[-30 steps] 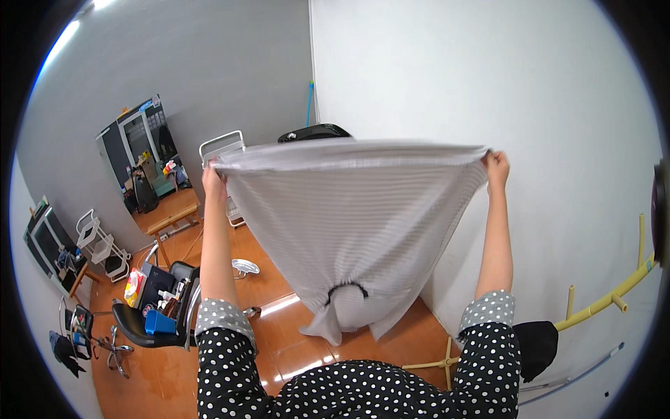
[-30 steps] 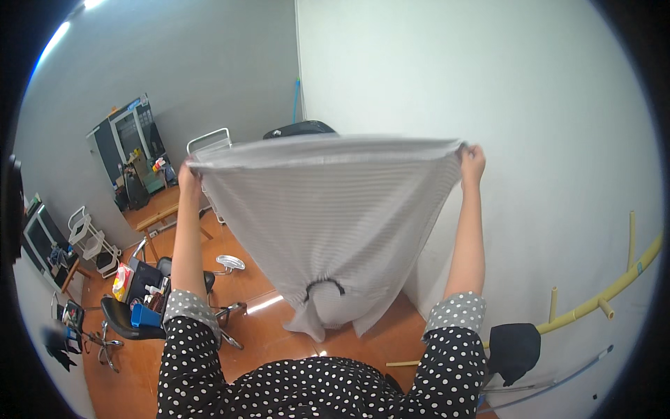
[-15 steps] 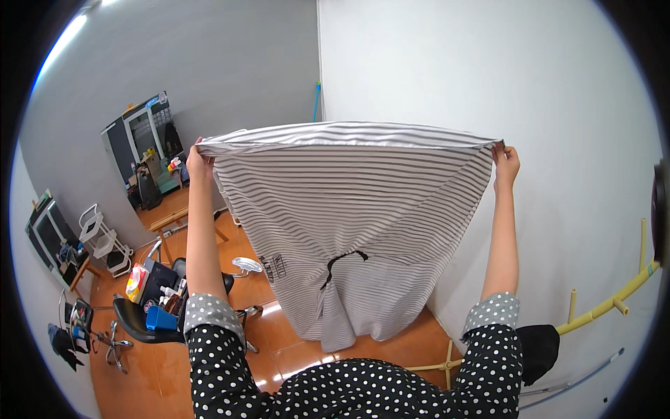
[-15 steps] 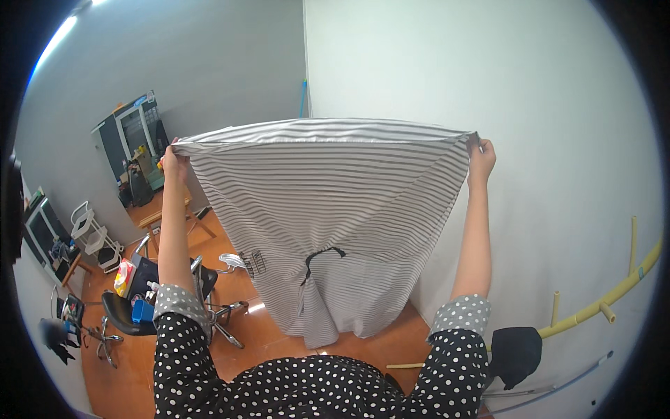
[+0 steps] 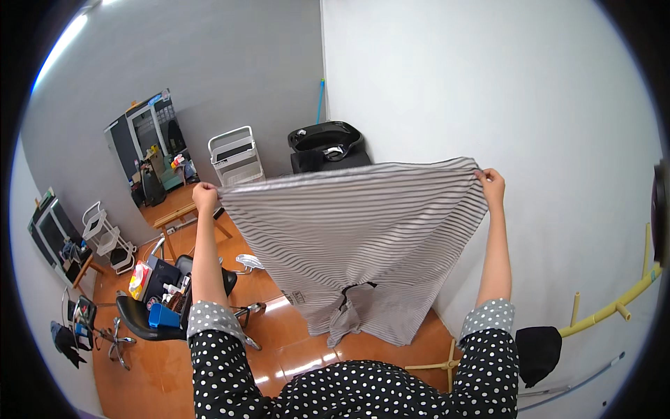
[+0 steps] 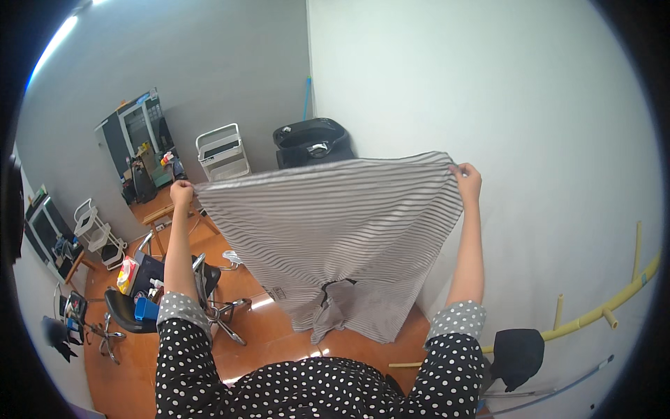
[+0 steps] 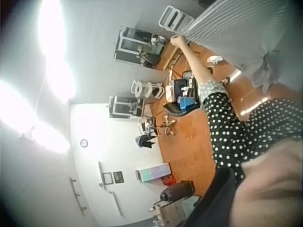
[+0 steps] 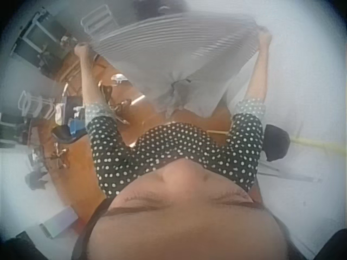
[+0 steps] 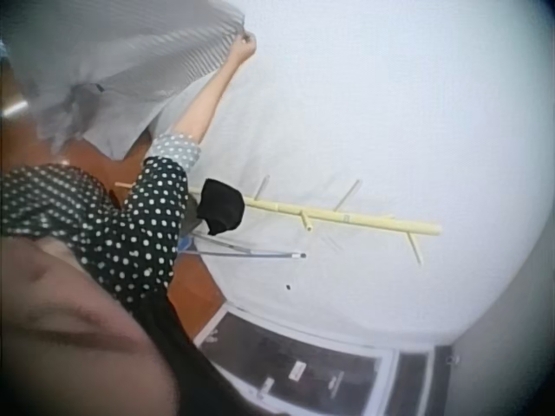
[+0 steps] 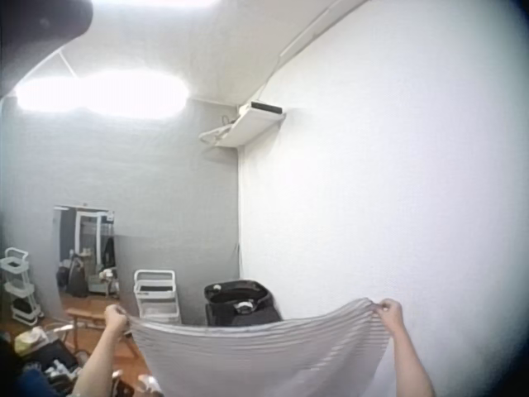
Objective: The person picks up and folds a black salon cape and a striped salon cape, then places them on a yellow coat rack and cleans the hair washing sink with a squeegee.
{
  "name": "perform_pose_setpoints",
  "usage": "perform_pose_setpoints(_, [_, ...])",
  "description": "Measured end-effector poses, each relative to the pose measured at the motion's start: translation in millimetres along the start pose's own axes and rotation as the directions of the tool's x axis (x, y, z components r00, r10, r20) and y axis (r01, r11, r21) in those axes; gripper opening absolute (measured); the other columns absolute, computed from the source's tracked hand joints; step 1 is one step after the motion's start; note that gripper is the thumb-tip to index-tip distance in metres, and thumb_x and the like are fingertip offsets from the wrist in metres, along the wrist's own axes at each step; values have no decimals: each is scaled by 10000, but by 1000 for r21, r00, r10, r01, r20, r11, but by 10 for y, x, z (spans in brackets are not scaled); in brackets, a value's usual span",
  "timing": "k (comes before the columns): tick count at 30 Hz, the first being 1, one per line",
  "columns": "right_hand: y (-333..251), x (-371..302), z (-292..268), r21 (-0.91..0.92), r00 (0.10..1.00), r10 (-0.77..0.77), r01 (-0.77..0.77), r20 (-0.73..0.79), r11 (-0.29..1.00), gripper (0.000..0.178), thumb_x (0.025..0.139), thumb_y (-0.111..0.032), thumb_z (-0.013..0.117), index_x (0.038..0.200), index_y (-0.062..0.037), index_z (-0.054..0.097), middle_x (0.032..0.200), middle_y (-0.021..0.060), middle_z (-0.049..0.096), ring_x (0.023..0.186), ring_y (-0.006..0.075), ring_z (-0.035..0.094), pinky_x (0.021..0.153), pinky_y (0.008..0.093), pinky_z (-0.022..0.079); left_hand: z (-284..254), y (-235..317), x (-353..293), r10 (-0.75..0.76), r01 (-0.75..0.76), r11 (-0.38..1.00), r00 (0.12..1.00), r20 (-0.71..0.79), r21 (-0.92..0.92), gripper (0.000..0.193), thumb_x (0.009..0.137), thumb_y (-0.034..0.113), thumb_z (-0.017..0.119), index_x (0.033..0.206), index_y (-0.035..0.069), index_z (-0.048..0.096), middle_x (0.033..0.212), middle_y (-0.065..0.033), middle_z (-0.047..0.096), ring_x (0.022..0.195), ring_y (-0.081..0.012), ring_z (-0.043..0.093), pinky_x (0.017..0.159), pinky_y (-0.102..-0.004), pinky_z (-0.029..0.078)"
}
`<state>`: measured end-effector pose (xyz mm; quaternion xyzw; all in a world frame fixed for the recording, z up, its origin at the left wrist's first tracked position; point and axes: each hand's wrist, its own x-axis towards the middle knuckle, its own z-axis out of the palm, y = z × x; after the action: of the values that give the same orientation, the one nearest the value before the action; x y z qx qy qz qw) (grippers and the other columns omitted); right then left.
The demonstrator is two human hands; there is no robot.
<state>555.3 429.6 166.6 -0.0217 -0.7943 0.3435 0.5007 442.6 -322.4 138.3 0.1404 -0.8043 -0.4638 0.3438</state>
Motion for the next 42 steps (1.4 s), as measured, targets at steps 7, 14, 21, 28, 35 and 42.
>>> perform_pose_setpoints(7, [90, -279, 107, 210, 884, 342, -418, 318, 884, 170, 773, -133, 699, 808, 21, 637, 696, 68, 623, 593, 115, 613, 476, 205, 462, -86, -365, -177, -140, 132, 956, 990, 11, 260, 169, 616, 72, 718, 688, 46, 567, 705, -103, 625, 680, -218, 611, 651, -314, 490])
perform_pose_setpoints(14, [166, -408, 154, -55, 961, 132, -122, 245, 991, 180, 716, -150, 745, 705, -5, 639, 636, 22, 578, 554, 78, 479, 522, 245, 392, -281, -512, -166, -468, 450, 878, 735, 490, 164, 75, 841, 52, 517, 873, 38, 583, 640, -44, 548, 527, -126, 515, 458, -288, 425])
perform_pose_setpoints(21, [342, -507, 94, 32, 943, 135, -152, 305, 988, 211, 711, -184, 733, 753, 3, 644, 659, 71, 615, 547, 157, 502, 545, 287, 409, -363, -250, -431, -388, 600, 800, 514, 765, 2, 212, 884, 56, 431, 1042, 74, 572, 797, -33, 582, 700, -133, 564, 644, -274, 486])
perform_pose_setpoints(28, [161, -587, 142, -20, 962, -52, 59, 269, 998, 178, 720, -158, 720, 750, 2, 647, 663, 70, 624, 564, 154, 536, 547, 287, 426, -384, -516, -474, -309, 573, 812, 583, 752, -111, 201, 814, 15, 587, 1014, 8, 582, 906, -89, 642, 748, -153, 612, 670, -276, 514])
perform_pose_setpoints(35, [304, -641, 172, 41, 903, 230, -262, 364, 964, 170, 714, -123, 728, 745, 0, 615, 693, 81, 618, 610, 123, 533, 586, 269, 432, -215, -829, -483, -121, 313, 927, 773, 623, -208, 182, 782, -7, 586, 963, -5, 603, 814, -62, 647, 619, -146, 601, 554, -248, 503])
perform_pose_setpoints(42, [88, -452, 211, 196, 897, 174, -271, 406, 942, 154, 766, -98, 685, 736, 12, 583, 721, 77, 637, 620, 91, 520, 602, 245, 430, -267, -1415, 54, 71, 14, 968, 943, 324, -251, 122, 882, 105, 496, 906, 53, 604, 621, 35, 486, 501, -69, 431, 464, -220, 355])
